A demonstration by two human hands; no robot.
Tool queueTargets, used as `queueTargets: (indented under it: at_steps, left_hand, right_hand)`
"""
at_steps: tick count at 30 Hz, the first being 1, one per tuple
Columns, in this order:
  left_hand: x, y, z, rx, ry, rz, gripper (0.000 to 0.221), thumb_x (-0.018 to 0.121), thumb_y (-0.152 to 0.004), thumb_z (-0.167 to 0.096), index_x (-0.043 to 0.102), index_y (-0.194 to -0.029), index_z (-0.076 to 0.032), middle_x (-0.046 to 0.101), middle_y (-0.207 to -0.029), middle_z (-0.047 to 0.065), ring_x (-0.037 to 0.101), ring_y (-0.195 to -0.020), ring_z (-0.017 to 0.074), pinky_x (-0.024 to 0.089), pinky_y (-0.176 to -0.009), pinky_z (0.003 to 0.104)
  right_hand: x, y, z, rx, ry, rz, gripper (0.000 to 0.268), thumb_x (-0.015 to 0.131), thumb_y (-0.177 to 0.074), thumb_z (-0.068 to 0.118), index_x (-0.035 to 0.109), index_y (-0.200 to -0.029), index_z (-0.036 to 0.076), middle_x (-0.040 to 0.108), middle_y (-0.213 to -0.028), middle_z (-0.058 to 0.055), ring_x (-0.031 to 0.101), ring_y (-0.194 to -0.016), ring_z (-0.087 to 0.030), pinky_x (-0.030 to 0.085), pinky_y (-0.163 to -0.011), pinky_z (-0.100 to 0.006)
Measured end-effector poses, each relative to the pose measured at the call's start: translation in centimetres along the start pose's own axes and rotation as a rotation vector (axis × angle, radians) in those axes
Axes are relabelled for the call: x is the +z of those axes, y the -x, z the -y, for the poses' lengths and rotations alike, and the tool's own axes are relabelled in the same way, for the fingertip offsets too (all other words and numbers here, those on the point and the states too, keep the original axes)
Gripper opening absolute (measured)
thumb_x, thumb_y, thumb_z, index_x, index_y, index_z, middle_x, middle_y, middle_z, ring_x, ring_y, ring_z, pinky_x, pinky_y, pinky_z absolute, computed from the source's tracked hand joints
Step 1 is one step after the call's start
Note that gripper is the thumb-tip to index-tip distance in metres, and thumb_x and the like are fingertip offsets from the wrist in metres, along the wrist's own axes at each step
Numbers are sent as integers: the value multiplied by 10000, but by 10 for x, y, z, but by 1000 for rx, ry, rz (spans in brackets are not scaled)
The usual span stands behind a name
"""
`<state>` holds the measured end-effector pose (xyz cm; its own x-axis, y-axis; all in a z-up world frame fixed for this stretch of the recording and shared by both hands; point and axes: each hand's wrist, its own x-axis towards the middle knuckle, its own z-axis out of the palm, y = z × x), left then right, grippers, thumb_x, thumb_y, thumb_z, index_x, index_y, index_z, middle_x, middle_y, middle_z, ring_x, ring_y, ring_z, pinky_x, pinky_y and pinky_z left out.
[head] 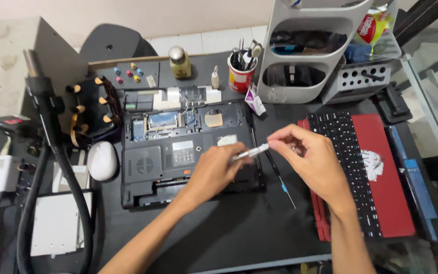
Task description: The person disassembles a laptop by removing internal components and screws with a screwdriver and by hand, then lifts the main chassis to reveal the screen and keyboard area.
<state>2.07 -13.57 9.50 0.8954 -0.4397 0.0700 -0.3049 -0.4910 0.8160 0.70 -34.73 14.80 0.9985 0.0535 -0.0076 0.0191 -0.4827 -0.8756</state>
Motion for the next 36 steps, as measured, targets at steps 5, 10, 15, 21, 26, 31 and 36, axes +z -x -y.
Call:
queueTargets:
  at_steps: [5,10,15,21,26,31,36]
  left_hand:
    - [-17,15,3,-32,-32,-31,162,705,-910,-217,697,-951,-61,704,-775,168,672,-725,400,471,-607,495]
    - [-31,32,27,47,-21,-38,177,714,-928,-221,702,-983,-53,722,-824,170,676,-746,397,484,-626,473]
    - [-49,37,50,-70,113,-18,214,687,-925,-240,725,-1054,-73,751,-789,101,717,-667,260,529,-650,385]
    - [-70,40,46,-60,196,6,245,676,-941,-268,731,-1054,-58,739,-746,63,686,-621,165,525,-632,337]
    - [-81,43,42,-23,323,31,245,678,-944,-257,718,-1065,-48,736,-759,60,669,-627,132,512,-605,311]
    - [-89,46,40,-17,323,8,241,687,-940,-243,730,-1057,-37,716,-721,59,568,-561,130,474,-571,312]
    - [-85,42,49,-26,406,21,235,675,-945,-233,721,-1059,-32,716,-724,42,602,-586,86,492,-574,289]
  right_hand:
    - [19,-2,-1,67,-3,-6,172,776,-858,119,755,-1012,46,661,-769,25,506,-641,-34,410,-566,-229]
    - [30,-4,-3,-118,-37,-15,65,737,-903,82,737,-946,33,681,-831,21,594,-717,-27,477,-651,-193]
    - [11,-25,6,-255,14,-371,57,664,-1091,50,678,-1041,30,657,-951,12,575,-835,-28,451,-734,-186]
    - [26,-105,8,-661,339,-549,33,744,-1099,-17,717,-1081,-12,564,-1053,-79,607,-874,-127,506,-750,-245]
    - [38,-145,0,-772,460,-540,50,752,-1121,9,712,-1104,-15,509,-1105,-91,602,-944,-172,536,-819,-295]
    - [35,-150,2,-738,397,-592,52,724,-1122,16,692,-1105,-22,496,-1135,-112,595,-950,-204,544,-813,-283]
    - [36,-157,0,-746,460,-534,53,713,-1043,-3,691,-1091,-2,470,-1158,-124,578,-1068,-254,526,-919,-341]
